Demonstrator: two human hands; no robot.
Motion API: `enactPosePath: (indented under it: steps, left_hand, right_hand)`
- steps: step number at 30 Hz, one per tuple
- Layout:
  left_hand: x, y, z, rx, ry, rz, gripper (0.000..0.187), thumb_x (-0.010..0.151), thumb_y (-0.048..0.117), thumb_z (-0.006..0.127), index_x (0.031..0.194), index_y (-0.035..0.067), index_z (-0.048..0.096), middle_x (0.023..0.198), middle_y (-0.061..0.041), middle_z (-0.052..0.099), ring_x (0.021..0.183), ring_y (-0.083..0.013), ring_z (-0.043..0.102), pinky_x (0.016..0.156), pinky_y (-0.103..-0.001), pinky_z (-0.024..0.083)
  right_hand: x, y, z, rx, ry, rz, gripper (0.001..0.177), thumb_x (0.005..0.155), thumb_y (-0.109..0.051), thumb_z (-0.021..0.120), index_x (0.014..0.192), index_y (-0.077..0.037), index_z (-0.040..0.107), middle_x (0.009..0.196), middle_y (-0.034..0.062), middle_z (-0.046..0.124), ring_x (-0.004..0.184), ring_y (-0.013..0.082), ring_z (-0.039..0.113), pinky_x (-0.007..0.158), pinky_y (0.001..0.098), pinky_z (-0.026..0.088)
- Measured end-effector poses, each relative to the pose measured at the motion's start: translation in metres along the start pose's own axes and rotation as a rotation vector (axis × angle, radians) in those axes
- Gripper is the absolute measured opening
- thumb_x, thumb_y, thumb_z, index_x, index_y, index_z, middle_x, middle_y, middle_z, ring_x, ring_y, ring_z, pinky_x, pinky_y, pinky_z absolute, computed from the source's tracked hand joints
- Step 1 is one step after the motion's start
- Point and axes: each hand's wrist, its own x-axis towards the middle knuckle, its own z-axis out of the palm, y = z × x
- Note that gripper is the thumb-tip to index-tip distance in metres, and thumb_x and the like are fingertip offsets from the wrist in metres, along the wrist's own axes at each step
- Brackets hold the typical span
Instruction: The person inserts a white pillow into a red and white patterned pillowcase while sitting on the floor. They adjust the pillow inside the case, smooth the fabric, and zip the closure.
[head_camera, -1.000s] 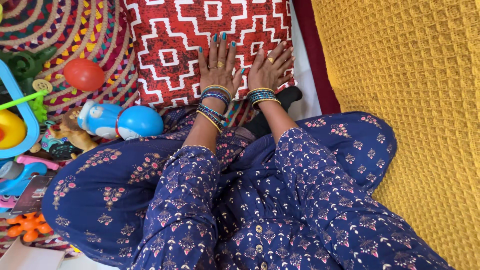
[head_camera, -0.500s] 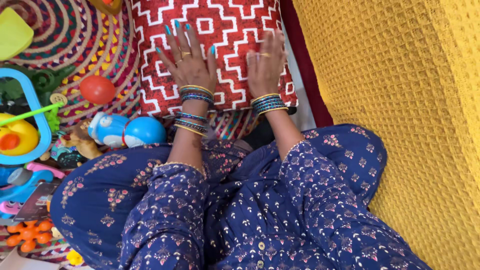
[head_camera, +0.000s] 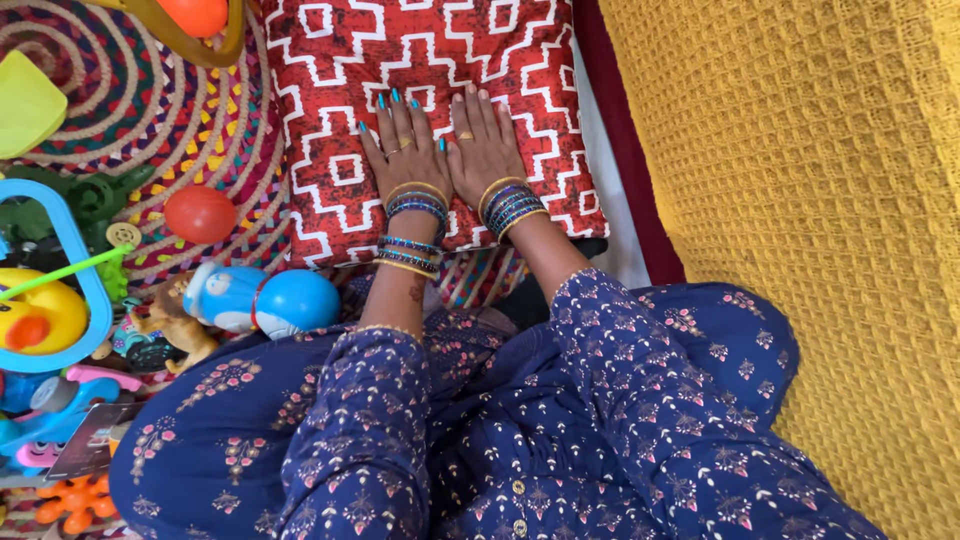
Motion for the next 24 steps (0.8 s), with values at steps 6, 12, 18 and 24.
enactPosePath:
  steps: [6,12,18,24]
  left_hand:
    - [0.01,0.003,-0.026,0.026,-0.096,0.003,0.066,0.104,0.041,0.04,0.158,0.003,0.032,0.166,-0.02,0.025,0.154,-0.0389,0.016,0.12,-0.066,0.008]
    - [-0.001,0.001,-0.077,-0.134,0.012,0.013,0.065,0.101,0.038,0.049,0.153,0.002,0.04,0.162,-0.022,0.032,0.15,-0.0415,0.024,0.117,-0.069,0.01]
    - [0.028,-0.011,-0.088,-0.226,0.275,0.007,0.06,0.108,0.035,0.054,0.155,0.0,0.044,0.164,-0.025,0.035,0.151,-0.0412,0.029,0.122,-0.069,0.011]
    - [0.043,-0.037,-0.064,-0.23,0.155,-0.072,0.065,0.103,0.038,0.052,0.156,0.004,0.039,0.163,-0.025,0.031,0.151,-0.0409,0.024,0.117,-0.07,0.007]
  right_hand:
    - [0.001,0.001,-0.005,-0.006,-0.015,0.011,0.067,0.104,-0.033,0.038,0.16,0.0,0.026,0.168,0.021,0.02,0.157,0.0328,0.018,0.127,0.0505,0.01]
    - [-0.011,-0.003,-0.032,0.061,0.03,0.031,0.065,0.108,-0.038,0.036,0.163,-0.005,0.025,0.172,0.0169,0.019,0.159,0.03,0.016,0.129,0.0502,0.011]
    - [0.043,0.002,-0.059,0.081,0.114,0.043,0.072,0.111,-0.049,0.037,0.166,-0.007,0.017,0.173,0.0175,0.011,0.162,0.0293,0.011,0.131,0.0522,0.009]
    - [0.076,-0.002,-0.029,-0.021,0.017,0.031,0.076,0.111,-0.055,0.037,0.166,-0.008,0.015,0.172,0.0217,0.007,0.16,0.0359,0.008,0.129,0.055,0.009]
